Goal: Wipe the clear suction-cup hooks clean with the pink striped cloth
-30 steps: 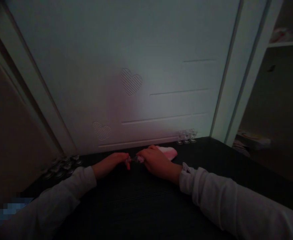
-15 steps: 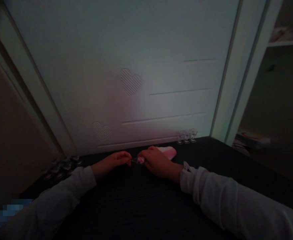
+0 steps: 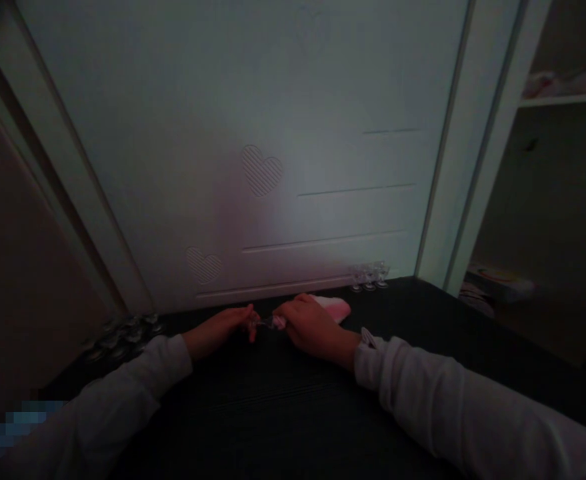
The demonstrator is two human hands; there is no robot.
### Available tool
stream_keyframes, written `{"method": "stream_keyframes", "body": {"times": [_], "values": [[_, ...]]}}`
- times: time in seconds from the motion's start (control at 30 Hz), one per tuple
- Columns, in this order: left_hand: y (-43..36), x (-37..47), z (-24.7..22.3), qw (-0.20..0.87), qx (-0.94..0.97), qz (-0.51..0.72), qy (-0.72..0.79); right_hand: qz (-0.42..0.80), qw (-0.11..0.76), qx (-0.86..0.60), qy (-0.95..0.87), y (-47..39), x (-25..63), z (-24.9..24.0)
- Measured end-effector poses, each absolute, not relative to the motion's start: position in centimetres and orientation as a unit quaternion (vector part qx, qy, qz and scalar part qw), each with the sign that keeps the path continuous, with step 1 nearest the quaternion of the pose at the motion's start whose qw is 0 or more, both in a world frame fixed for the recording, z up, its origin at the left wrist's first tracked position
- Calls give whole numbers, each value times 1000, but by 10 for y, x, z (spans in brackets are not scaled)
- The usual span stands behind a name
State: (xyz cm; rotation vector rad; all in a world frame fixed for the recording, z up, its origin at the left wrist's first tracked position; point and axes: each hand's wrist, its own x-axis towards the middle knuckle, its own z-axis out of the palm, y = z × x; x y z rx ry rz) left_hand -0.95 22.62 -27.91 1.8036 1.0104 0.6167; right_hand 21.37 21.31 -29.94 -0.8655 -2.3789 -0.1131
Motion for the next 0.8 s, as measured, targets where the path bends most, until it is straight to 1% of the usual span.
{"method": "stream_keyframes", "body": {"times": [0.2,0.37,0.57,0.8], "values": [[223,-7,-274,441,755,233,424,-58,304,-321,-895,212,214,-298],[220,-6,-270,436,756,219,437,-61,310,-324,-892,212,214,-298],[224,-9,-275,459,752,220,419,-46,314,-309,-897,213,214,-300],[225,-11,-280,510,718,254,401,-23,308,-321,-895,211,213,-299]]}}
